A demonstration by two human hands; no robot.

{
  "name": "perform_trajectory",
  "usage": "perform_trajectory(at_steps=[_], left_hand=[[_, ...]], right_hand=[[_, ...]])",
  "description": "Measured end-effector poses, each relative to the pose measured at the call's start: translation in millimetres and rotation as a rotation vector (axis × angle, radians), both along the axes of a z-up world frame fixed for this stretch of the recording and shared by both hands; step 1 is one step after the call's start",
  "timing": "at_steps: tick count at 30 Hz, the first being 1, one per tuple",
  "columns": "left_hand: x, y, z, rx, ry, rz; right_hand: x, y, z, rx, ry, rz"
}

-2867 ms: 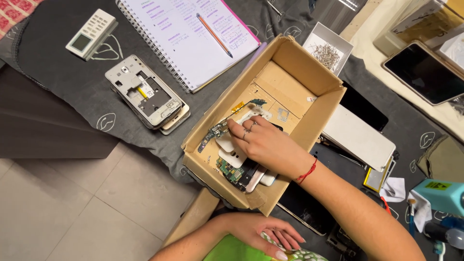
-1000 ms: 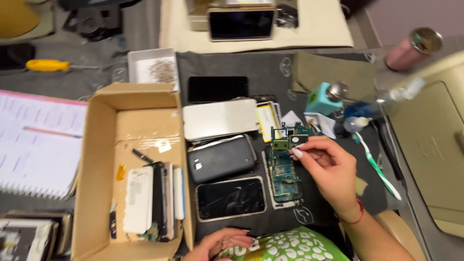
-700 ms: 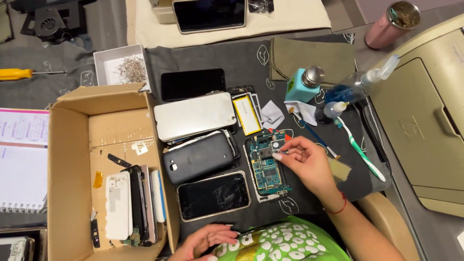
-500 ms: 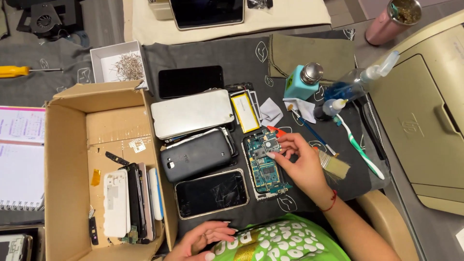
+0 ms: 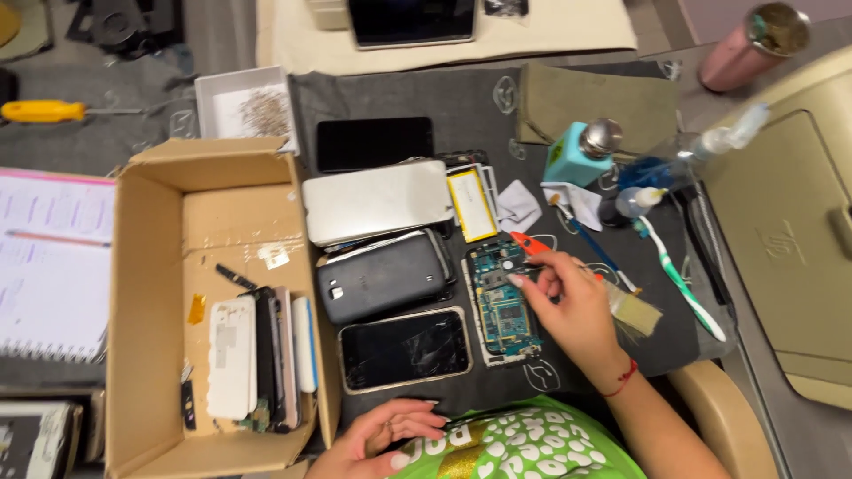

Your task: The person organizes various mobile phone components, including circuit boards and casing parts, by picking them up from a workspace and placing them into a cardboard box.

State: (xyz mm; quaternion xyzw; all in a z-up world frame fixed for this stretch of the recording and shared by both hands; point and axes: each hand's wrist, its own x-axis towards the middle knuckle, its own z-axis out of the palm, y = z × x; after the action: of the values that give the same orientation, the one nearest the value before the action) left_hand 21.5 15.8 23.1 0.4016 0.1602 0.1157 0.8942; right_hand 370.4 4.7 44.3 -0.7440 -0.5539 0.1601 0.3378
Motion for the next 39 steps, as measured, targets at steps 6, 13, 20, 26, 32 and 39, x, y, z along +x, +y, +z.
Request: perform_trajectory(at_steps=[6,13,20,26,32,39], left_hand=[[-3.0,-3.4,5.1,-0.015,-0.023,0.046],[-14.9,-4.1,0.6,0.109,-0.037,0.067],[-33.7,-5.0,-10.0,0.174,-0.020,0.021],[-35.7,-9.6,-22.9,0.123,0.001,-0.008],[-45.1,1.1,-4.5,0.163,0.055,-0.083],[-45.3,-5.0,-17.6,0.190,0.042,-0.068]], right_hand=[[-35.3,0.6,31.3,0.163,-0.021,0.018],[-91.8,18.3,69.8,0.239,-0.144,0.261],[-171.6,65.2,100.5,0.253,-0.347,0.656],[-233.8,119.2,73.1,0.357,-0.700,1.136],[-278.0,137.4,42.3,0.329,-0.930,1.396],[-289.6,132.3,30.2,0.244,-0.956,1.428]])
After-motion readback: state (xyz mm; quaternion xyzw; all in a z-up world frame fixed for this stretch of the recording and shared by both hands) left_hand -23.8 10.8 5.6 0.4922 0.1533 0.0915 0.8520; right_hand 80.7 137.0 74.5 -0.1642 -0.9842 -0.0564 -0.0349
